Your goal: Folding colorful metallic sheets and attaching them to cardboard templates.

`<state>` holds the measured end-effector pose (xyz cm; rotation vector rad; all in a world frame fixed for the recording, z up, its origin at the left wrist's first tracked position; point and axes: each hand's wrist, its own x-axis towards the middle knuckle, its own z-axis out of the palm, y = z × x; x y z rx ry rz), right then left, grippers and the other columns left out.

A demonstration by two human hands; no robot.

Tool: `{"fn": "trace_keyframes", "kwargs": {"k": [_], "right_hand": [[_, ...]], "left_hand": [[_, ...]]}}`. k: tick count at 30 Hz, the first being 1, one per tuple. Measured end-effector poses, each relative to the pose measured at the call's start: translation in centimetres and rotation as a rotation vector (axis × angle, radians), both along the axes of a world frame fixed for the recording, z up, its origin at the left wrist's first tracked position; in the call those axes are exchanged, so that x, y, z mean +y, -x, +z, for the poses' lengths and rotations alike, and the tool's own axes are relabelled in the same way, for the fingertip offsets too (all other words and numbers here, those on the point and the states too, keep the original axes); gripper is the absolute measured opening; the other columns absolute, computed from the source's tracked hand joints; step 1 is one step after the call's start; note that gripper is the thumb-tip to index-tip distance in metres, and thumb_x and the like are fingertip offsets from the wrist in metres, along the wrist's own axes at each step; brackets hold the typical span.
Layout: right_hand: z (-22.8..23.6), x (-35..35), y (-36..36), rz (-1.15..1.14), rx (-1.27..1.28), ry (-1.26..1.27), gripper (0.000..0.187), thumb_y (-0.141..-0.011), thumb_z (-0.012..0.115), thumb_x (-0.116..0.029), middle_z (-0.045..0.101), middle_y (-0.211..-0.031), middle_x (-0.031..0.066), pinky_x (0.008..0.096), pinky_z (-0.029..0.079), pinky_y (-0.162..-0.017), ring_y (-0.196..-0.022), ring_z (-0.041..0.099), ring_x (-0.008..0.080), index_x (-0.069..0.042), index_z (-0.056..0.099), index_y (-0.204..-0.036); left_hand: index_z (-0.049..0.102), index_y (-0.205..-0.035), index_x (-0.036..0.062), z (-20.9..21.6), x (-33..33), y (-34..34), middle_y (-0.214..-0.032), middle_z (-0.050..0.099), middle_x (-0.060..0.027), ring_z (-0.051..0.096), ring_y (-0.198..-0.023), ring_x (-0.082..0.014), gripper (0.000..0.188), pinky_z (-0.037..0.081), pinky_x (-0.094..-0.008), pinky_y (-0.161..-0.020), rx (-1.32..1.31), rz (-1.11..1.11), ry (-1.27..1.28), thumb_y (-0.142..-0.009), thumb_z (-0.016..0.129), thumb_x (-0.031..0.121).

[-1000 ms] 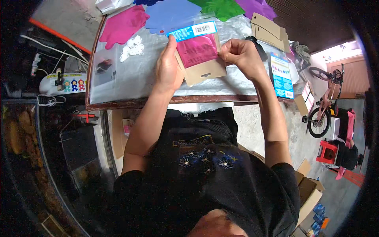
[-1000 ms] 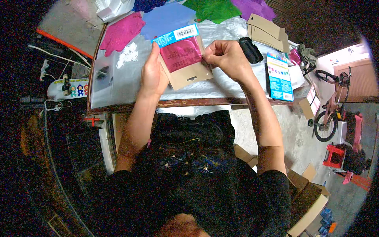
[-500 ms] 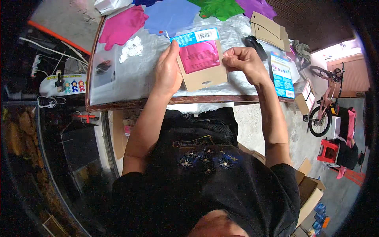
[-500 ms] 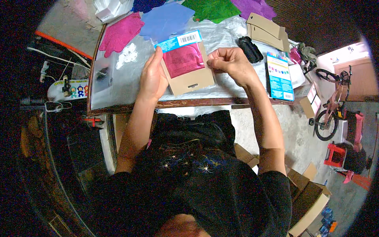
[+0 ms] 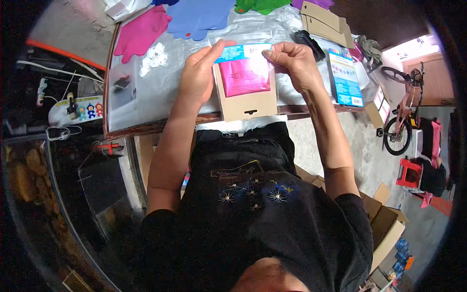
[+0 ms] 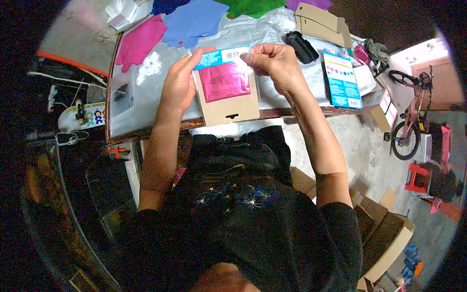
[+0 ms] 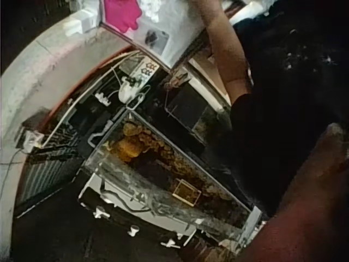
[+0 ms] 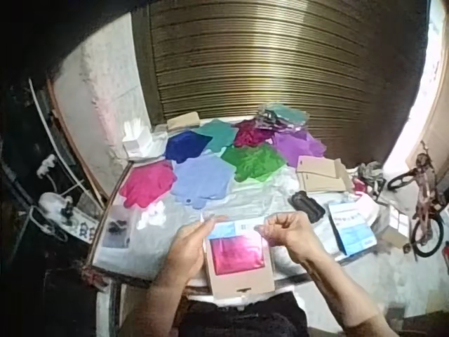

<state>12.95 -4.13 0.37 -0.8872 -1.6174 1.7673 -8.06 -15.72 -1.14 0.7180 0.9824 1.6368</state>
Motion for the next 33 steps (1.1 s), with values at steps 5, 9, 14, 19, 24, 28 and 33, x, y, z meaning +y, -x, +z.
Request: {"fn": "trace_keyframes", "kwargs": {"k": [5, 9, 14, 19, 24, 28, 33], "right_hand": [[-0.5, -0.9, -2.2, 0.065, -0.084, -0.072, 0.01, -0.091, 0.073, -0.008, 0.071, -0.08, 0.0034, 0.024, 0.052, -0.065, -0.07, 0.064, 0.0089, 0.001, 0.073, -0.094], [-1.3, 0.5, -6.3, 0.015, -0.227, -0.307, 0.009, -0.092, 0.069, -0.006, 0.071, -0.08, 0.0031, 0.0256, 0.053, -0.065, -0.071, 0.064, 0.0084, 0.002, 0.073, -0.095], [-2.6, 11.2, -14.0, -0.466, -0.764, -1.089, 0.019, -0.087, 0.071, -0.013, 0.075, -0.092, 0.0115, 0.0357, 0.056, -0.074, -0.082, 0.072, 0.0283, -0.01, 0.075, -0.106], [-3.8, 17.8, -14.3, -0.317, -0.869, -1.199, 0.025, -0.084, 0.072, -0.017, 0.073, -0.103, 0.0153, 0.0386, 0.055, -0.081, -0.092, 0.07, 0.035, -0.013, 0.075, -0.109], [-6.7, 21.9, -14.2, -0.115, -0.883, -1.35, 0.024, -0.083, 0.072, -0.019, 0.072, -0.098, 0.0154, 0.0452, 0.055, -0.08, -0.091, 0.068, 0.0381, -0.008, 0.073, -0.105], [-6.9, 23.3, -13.9, 0.05, -0.937, -1.224, 0.025, -0.086, 0.071, -0.019, 0.071, -0.105, 0.0145, 0.0412, 0.054, -0.081, -0.097, 0.069, 0.0335, -0.011, 0.074, -0.109], [-7.9, 25.3, -15.1, 0.021, -0.717, -1.032, 0.022, -0.089, 0.07, -0.02, 0.071, -0.104, 0.0148, 0.0409, 0.054, -0.08, -0.094, 0.07, 0.0329, -0.01, 0.073, -0.109]], "left_hand": [[0.066, -0.121, -0.0036, 1.6, -0.2, 3.1, -0.115, 0.069, -0.0104, 0.064, -0.108, -0.0167, 0.037, 0.048, -0.0295, -0.096, 0.24, -0.166, 0.092, -0.105, 0.054, 0.027], [0.068, -0.122, 0.0008, 3.6, 2.2, 6.2, -0.113, 0.07, -0.0078, 0.064, -0.101, -0.0149, 0.034, 0.049, -0.0294, -0.093, 0.562, -0.376, 0.298, -0.099, 0.065, 0.026], [0.068, -0.123, 0.0038, 2.6, 6.6, 5.9, -0.109, 0.07, -0.0069, 0.065, -0.094, -0.0155, 0.042, 0.051, -0.0285, -0.087, 1.058, -0.665, 0.302, -0.088, 0.076, 0.024], [0.067, -0.115, 0.0032, -1.3, 4.9, 2.9, -0.102, 0.068, -0.0114, 0.066, -0.084, -0.026, 0.043, 0.053, -0.0355, -0.076, 1.714, -0.064, -0.362, -0.081, 0.081, 0.025], [0.061, -0.102, 0.0036, -1.3, -0.4, -1.2, -0.095, 0.065, -0.0139, 0.064, -0.079, -0.033, 0.04, 0.052, -0.0423, -0.071, 1.443, -0.023, 0.294, -0.079, 0.083, 0.029], [0.055, -0.094, 0.0046, -4.3, -1.1, -1.6, -0.09, 0.063, -0.0127, 0.063, -0.078, -0.0327, 0.044, 0.05, -0.0455, -0.068, 1.405, 0.084, 0.374, -0.077, 0.084, 0.033], [0.058, -0.093, 0.0047, -4.0, -0.8, -2.4, -0.086, 0.063, -0.0134, 0.064, -0.077, -0.0338, 0.038, 0.05, -0.0459, -0.067, 1.363, 0.199, 0.359, -0.077, 0.082, 0.03]]}}
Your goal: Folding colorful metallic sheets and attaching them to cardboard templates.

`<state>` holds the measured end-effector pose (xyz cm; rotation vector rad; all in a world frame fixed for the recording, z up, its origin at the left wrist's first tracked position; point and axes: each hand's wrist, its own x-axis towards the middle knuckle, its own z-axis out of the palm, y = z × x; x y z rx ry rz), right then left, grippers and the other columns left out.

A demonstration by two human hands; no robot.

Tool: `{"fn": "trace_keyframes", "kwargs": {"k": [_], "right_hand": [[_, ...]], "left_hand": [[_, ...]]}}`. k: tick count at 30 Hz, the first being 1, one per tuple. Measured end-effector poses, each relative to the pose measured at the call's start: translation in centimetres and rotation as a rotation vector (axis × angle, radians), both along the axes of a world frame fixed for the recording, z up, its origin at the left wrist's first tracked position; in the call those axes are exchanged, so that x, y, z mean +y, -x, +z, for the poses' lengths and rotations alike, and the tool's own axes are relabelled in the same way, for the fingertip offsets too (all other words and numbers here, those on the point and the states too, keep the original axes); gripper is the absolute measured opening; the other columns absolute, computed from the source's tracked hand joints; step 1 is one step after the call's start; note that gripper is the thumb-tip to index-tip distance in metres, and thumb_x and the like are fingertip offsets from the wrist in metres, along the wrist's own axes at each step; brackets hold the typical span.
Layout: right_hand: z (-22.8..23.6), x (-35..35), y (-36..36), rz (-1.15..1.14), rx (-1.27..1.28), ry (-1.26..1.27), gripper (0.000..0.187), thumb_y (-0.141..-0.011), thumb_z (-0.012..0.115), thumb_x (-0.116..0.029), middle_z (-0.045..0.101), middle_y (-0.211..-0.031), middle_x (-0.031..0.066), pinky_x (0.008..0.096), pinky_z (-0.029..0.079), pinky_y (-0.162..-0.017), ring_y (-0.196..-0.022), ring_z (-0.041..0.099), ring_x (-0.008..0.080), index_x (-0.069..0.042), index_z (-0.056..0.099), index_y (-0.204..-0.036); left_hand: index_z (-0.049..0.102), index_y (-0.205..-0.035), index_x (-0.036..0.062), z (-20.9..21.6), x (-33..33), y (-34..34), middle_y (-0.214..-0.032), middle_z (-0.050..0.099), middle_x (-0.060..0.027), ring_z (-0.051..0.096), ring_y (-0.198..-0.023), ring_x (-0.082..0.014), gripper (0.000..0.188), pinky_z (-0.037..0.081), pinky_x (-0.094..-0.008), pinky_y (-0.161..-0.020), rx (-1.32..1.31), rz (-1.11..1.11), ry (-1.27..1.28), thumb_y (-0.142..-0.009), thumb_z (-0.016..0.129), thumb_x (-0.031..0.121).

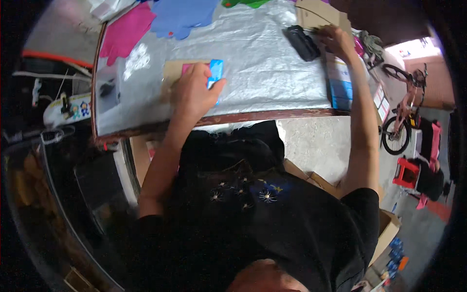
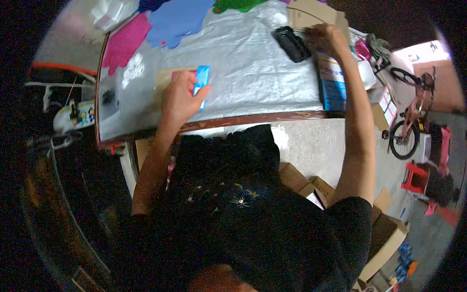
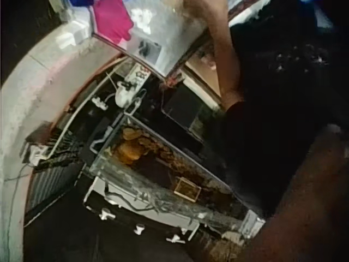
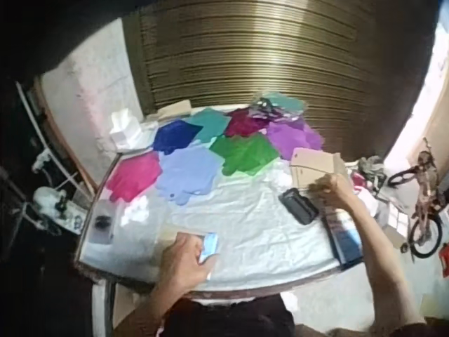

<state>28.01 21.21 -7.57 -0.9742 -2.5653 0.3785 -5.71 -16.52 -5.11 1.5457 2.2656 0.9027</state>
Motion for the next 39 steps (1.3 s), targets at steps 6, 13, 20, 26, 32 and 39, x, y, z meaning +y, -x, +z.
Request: {"fn": "trace_keyframes", "kwargs": {"k": [6, 13, 20, 26, 32, 39], "right_hand": [[2.8, -1.7, 1.6, 0.098, 0.066, -0.227, 0.021, -0.088, 0.073, -0.015, 0.072, -0.102, 0.0129, 0.0373, 0.054, -0.078, -0.09, 0.07, 0.0304, -0.007, 0.071, -0.108], [6.0, -19.1, 10.6, 0.097, 0.589, 0.151, 0.016, -0.093, 0.07, -0.009, 0.072, -0.097, 0.0077, 0.0281, 0.051, -0.074, -0.086, 0.065, 0.0148, -0.003, 0.072, -0.108], [3.5, -26.7, 15.1, 0.217, 0.235, 0.307, 0.015, -0.092, 0.07, -0.008, 0.067, -0.088, 0.0124, 0.0314, 0.051, -0.072, -0.08, 0.064, 0.0203, -0.001, 0.073, -0.105], [2.0, -26.6, 17.3, 0.201, 0.276, 0.392, 0.015, -0.09, 0.072, -0.01, 0.068, -0.089, 0.0135, 0.034, 0.052, -0.072, -0.079, 0.065, 0.0254, 0.0, 0.073, -0.102], [0.9, -25.7, 20.2, 0.104, 0.28, 0.115, 0.019, -0.088, 0.075, -0.016, 0.069, -0.091, 0.0158, 0.0375, 0.054, -0.073, -0.08, 0.068, 0.0317, 0.0, 0.072, -0.097], [2.1, -25.3, 16.5, 0.038, 0.296, 0.006, 0.019, -0.086, 0.075, -0.014, 0.067, -0.088, 0.0181, 0.0399, 0.054, -0.072, -0.076, 0.067, 0.0336, 0.001, 0.073, -0.097]], "left_hand": [[0.059, -0.089, 0.0035, -1.1, -0.3, -0.9, -0.084, 0.061, -0.015, 0.065, -0.074, -0.0376, 0.022, 0.051, -0.0506, -0.064, 0.225, -0.021, -0.208, -0.082, 0.073, 0.019], [0.057, -0.085, 0.003, -2.1, -1.2, -1.4, -0.083, 0.058, -0.0157, 0.065, -0.072, -0.0372, 0.016, 0.053, -0.0504, -0.058, 0.337, 0.03, -0.262, -0.085, 0.068, 0.014], [0.056, -0.083, 0.0031, -1.8, -0.6, -1.8, -0.085, 0.057, -0.0163, 0.066, -0.072, -0.0367, 0.014, 0.054, -0.049, -0.057, 0.334, 0.031, -0.285, -0.086, 0.067, 0.012], [0.057, -0.084, 0.0025, -1.9, -0.8, -1.7, -0.087, 0.059, -0.0161, 0.066, -0.072, -0.0375, 0.015, 0.054, -0.0505, -0.059, 0.311, 0.018, -0.296, -0.086, 0.067, 0.013], [0.061, -0.093, 0.0017, -1.2, -1.3, -0.6, -0.093, 0.061, -0.0147, 0.065, -0.087, -0.036, 0.019, 0.053, -0.049, -0.072, 0.143, -0.102, -0.277, -0.087, 0.07, 0.018], [0.062, -0.125, 0.0013, -1.8, -2.5, 2.0, -0.127, 0.063, -0.0136, 0.053, -0.126, -0.0318, 0.046, 0.042, -0.0462, -0.104, 0.312, -0.186, -0.295, -0.088, 0.072, 0.027]]}}
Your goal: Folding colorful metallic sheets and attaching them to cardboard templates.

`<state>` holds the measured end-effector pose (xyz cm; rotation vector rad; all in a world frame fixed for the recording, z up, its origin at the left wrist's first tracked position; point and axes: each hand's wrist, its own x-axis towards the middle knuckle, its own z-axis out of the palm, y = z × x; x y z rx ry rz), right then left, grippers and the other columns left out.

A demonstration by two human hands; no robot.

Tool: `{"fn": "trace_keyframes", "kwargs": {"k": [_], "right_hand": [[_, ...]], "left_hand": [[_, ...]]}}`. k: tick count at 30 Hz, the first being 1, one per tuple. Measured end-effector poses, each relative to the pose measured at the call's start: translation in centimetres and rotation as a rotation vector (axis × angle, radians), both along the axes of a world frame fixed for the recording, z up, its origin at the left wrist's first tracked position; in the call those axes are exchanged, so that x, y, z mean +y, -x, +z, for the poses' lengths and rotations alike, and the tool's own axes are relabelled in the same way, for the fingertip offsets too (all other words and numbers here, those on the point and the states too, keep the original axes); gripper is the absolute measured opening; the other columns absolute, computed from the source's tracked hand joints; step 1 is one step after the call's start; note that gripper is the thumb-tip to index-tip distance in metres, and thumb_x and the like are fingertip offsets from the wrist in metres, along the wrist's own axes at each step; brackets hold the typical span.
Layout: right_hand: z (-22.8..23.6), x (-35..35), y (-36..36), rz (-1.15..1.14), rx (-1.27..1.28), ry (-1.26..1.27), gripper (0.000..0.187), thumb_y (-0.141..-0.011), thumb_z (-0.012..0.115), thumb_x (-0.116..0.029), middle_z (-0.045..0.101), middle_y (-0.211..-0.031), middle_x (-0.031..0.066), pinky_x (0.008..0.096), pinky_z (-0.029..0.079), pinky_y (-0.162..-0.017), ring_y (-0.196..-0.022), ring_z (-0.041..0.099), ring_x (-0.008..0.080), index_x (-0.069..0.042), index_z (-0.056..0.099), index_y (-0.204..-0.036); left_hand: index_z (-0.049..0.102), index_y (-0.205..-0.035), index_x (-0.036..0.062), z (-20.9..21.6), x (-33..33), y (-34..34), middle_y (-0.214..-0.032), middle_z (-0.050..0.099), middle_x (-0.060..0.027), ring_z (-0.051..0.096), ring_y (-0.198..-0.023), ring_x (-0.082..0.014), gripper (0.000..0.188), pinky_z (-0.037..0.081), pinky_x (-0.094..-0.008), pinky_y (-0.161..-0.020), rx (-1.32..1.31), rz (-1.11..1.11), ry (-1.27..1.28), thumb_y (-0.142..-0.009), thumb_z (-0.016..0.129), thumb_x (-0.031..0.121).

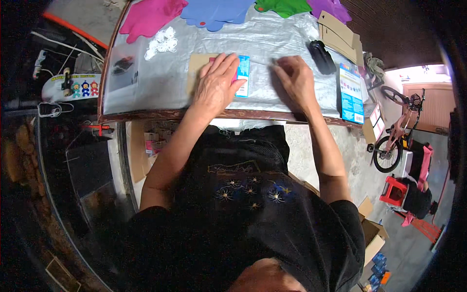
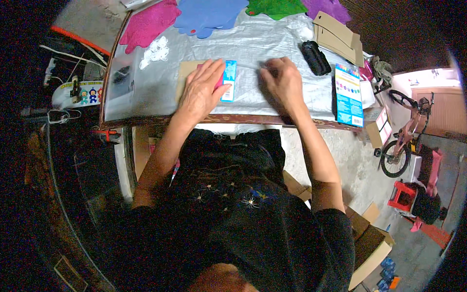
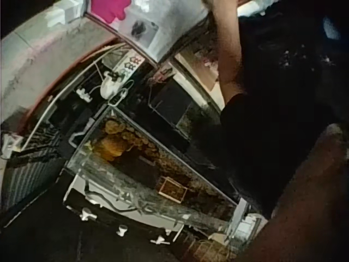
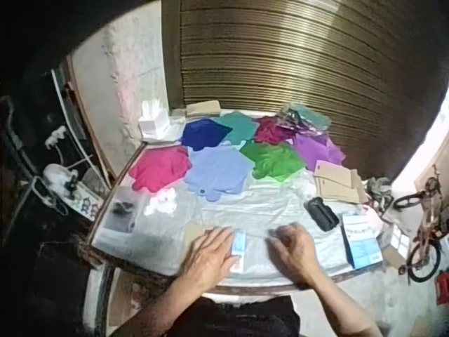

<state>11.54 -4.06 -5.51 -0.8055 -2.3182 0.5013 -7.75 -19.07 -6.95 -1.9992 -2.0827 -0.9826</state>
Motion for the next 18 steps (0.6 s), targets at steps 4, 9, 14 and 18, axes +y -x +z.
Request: {"fn": "trace_keyframes", "kwargs": {"k": [4, 9, 14, 18], "right_hand": [[-0.5, -0.5, -1.1, -0.118, -0.042, 0.129, 0.018, -0.085, 0.076, -0.013, 0.066, -0.085, 0.0188, 0.0414, 0.054, -0.071, -0.074, 0.066, 0.0351, 0.001, 0.074, -0.095], [-0.3, -1.5, 2.3, -0.175, -0.072, -0.007, 0.016, -0.086, 0.07, -0.013, 0.066, -0.082, 0.0214, 0.0449, 0.053, -0.07, -0.073, 0.066, 0.0387, 0.002, 0.074, -0.086], [-3.0, -2.1, 6.4, -0.07, -0.226, -0.129, 0.009, -0.082, 0.065, -0.008, 0.065, -0.082, 0.0229, 0.0488, 0.053, -0.072, -0.084, 0.066, 0.0398, -0.001, 0.068, -0.08], [-0.7, -1.2, 4.5, -0.075, -0.139, -0.143, 0.008, -0.081, 0.064, -0.007, 0.064, -0.088, 0.0191, 0.048, 0.054, -0.073, -0.085, 0.065, 0.0392, -0.003, 0.068, -0.086]], "left_hand": [[0.056, -0.136, 0.0016, -0.6, -0.1, 0.0, -0.143, 0.056, -0.0127, 0.046, -0.137, -0.0307, 0.057, 0.034, -0.0465, -0.112, -0.013, -0.033, 0.081, -0.09, 0.071, 0.031], [0.056, -0.136, 0.0018, -1.1, 0.0, 0.2, -0.145, 0.054, -0.0124, 0.045, -0.138, -0.0313, 0.056, 0.033, -0.0465, -0.114, 0.007, -0.049, 0.087, -0.091, 0.069, 0.032], [0.055, -0.14, 0.002, -1.0, 0.0, 0.0, -0.151, 0.049, -0.0119, 0.042, -0.142, -0.0304, 0.056, 0.03, -0.0458, -0.116, -0.003, -0.05, 0.134, -0.093, 0.067, 0.03], [0.054, -0.141, 0.0021, -0.6, -0.2, 0.0, -0.152, 0.048, -0.012, 0.04, -0.144, -0.0296, 0.055, 0.029, -0.0452, -0.117, -0.028, -0.045, 0.163, -0.094, 0.066, 0.03]]}}
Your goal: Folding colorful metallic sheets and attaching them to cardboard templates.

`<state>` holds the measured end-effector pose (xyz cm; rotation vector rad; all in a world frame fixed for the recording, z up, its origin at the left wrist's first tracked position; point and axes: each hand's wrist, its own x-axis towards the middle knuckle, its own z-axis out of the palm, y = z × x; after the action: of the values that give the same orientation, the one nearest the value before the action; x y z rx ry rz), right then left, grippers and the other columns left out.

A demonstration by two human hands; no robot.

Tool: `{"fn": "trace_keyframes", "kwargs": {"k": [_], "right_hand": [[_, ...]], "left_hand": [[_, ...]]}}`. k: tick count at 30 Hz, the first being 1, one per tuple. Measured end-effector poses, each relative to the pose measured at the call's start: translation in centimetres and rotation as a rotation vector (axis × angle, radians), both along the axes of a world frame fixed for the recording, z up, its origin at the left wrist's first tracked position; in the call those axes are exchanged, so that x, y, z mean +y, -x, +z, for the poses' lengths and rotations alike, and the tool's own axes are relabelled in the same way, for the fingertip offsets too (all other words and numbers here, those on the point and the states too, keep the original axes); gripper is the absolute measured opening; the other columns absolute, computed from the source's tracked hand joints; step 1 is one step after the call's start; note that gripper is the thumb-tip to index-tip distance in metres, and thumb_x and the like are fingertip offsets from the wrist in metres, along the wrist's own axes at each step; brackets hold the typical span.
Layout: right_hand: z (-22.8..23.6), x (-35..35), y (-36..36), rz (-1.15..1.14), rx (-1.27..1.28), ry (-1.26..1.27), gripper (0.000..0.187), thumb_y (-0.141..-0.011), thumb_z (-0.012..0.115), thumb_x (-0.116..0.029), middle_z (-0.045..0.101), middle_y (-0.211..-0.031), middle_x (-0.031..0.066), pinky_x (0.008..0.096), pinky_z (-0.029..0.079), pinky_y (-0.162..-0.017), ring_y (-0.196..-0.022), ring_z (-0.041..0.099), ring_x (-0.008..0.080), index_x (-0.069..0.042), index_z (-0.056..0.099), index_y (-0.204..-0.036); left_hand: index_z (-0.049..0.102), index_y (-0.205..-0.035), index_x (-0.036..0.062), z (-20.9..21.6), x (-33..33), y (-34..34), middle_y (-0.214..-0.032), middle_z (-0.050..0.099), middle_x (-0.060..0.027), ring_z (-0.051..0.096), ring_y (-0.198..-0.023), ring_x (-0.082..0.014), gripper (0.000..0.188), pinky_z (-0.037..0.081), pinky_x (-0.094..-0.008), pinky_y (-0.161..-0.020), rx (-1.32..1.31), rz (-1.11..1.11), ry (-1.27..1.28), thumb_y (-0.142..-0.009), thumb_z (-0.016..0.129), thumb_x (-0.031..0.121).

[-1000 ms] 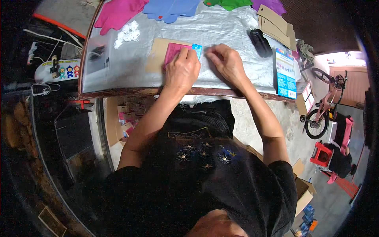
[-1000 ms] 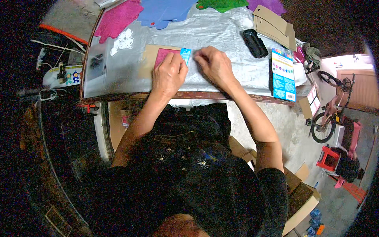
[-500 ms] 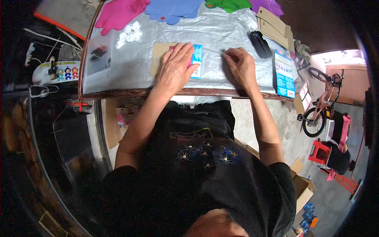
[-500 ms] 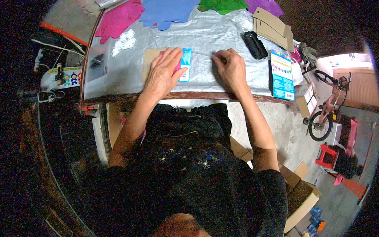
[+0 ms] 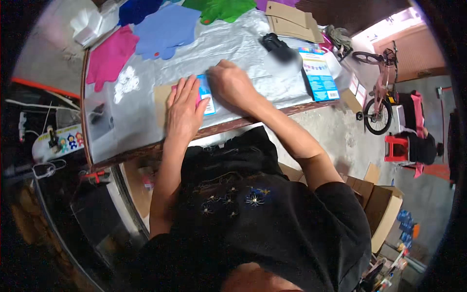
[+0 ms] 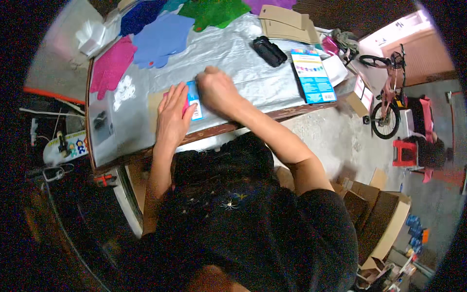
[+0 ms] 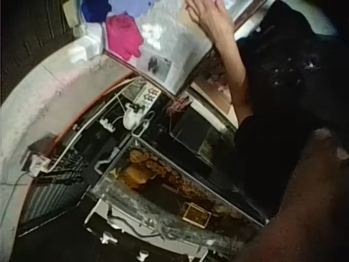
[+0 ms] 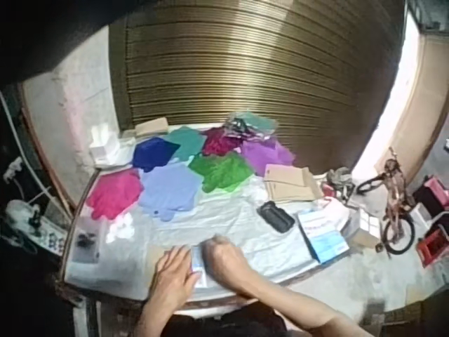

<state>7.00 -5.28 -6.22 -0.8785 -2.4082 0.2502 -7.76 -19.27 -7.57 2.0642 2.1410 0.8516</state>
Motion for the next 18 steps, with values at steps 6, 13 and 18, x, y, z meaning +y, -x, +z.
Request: {"fn": "trace_keyframes", "kwargs": {"k": [6, 13, 18], "right_hand": [[1.7, 13.5, -12.0, -0.293, -0.168, -0.195, 0.016, -0.086, 0.062, -0.012, 0.064, -0.094, 0.0162, 0.0467, 0.054, -0.076, -0.089, 0.065, 0.0398, -0.012, 0.072, -0.098], [-0.4, 22.8, -18.3, -0.189, -0.296, -0.307, 0.029, -0.082, 0.066, -0.012, 0.069, -0.107, 0.0111, 0.046, 0.051, -0.084, -0.102, 0.063, 0.0351, -0.017, 0.072, -0.11], [0.4, 21.4, -16.4, -0.179, -0.382, -0.255, 0.034, -0.081, 0.071, -0.019, 0.07, -0.113, 0.0048, 0.0423, 0.045, -0.091, -0.113, 0.06, 0.0283, -0.02, 0.072, -0.114]], "left_hand": [[0.054, -0.141, 0.0022, 0.3, -0.1, -0.2, -0.152, 0.048, -0.0116, 0.04, -0.144, -0.0294, 0.056, 0.029, -0.0445, -0.117, 0.01, 0.017, 0.004, -0.095, 0.066, 0.031], [0.054, -0.141, 0.0024, 0.4, 0.3, -0.3, -0.151, 0.049, -0.0115, 0.041, -0.143, -0.0294, 0.056, 0.028, -0.0443, -0.117, 0.0, -0.001, 0.005, -0.095, 0.066, 0.031], [0.053, -0.142, 0.0016, 1.0, 0.0, -0.3, -0.151, 0.049, -0.0145, 0.04, -0.144, -0.0322, 0.054, 0.029, -0.0455, -0.117, -0.021, 0.011, 0.036, -0.095, 0.066, 0.026]]}}
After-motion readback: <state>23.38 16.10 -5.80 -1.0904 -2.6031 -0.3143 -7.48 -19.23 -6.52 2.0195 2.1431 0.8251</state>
